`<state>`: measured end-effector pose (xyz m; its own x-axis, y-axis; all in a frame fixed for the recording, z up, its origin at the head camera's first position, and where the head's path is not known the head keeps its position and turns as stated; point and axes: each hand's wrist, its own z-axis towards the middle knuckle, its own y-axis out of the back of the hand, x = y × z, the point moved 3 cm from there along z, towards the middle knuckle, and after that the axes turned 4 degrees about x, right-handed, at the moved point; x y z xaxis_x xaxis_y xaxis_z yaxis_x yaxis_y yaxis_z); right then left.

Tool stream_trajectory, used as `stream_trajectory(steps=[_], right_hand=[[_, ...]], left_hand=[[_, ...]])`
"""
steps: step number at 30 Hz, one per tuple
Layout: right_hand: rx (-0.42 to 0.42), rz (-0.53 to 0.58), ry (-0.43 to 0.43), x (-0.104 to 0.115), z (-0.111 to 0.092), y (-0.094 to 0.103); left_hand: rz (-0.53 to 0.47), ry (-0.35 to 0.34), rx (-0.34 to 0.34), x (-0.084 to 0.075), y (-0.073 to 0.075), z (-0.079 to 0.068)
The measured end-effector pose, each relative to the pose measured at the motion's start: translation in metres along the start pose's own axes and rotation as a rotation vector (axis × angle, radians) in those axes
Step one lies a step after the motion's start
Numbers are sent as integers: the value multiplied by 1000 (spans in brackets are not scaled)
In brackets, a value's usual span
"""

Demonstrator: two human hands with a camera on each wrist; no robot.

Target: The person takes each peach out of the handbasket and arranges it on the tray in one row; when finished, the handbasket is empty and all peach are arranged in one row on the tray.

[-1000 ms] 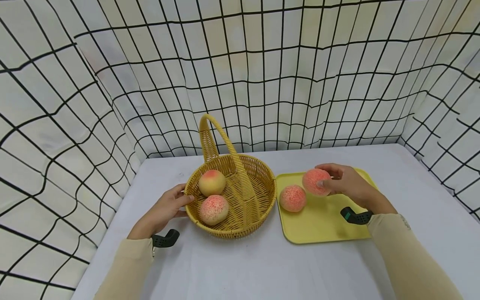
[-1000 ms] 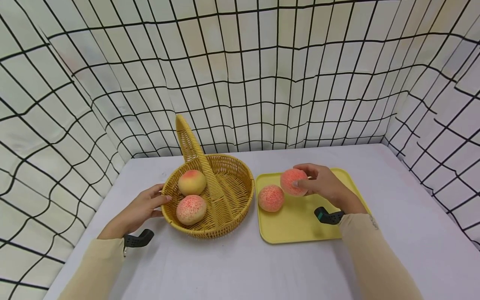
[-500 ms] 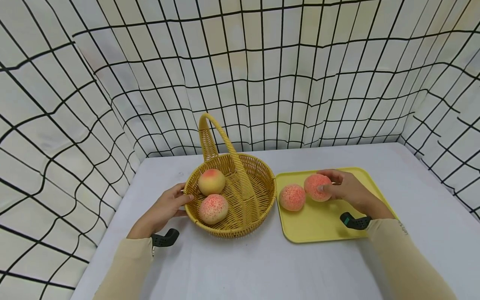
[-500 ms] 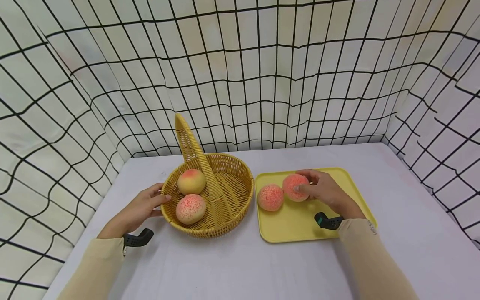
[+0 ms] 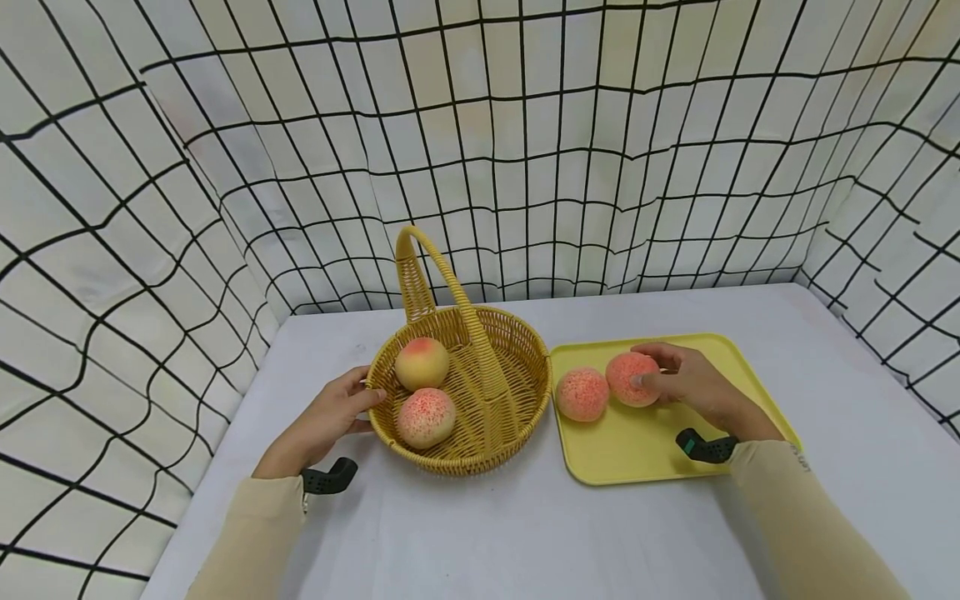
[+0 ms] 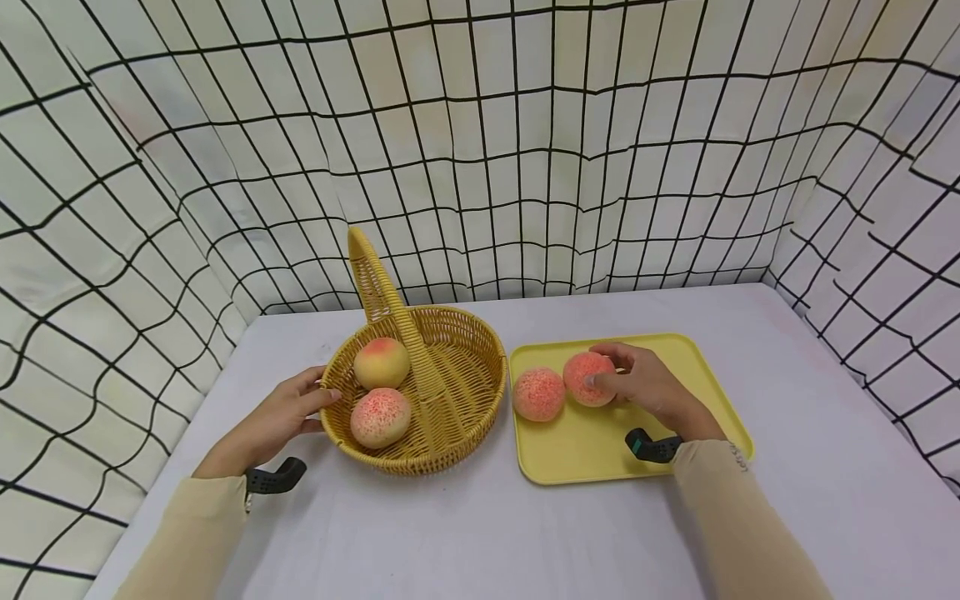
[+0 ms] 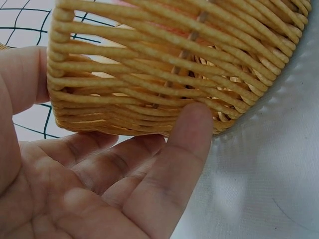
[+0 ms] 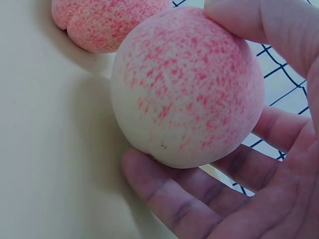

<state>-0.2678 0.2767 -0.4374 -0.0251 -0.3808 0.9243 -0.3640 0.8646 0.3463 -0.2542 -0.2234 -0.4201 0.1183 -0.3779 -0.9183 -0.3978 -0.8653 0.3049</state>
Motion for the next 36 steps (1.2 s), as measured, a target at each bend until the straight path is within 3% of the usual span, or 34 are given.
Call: stream_trajectory(steps=[36], right_hand=[[47,-31,-3,-2,-4,-3]], left_hand=[[1,1,5,1,0,1]])
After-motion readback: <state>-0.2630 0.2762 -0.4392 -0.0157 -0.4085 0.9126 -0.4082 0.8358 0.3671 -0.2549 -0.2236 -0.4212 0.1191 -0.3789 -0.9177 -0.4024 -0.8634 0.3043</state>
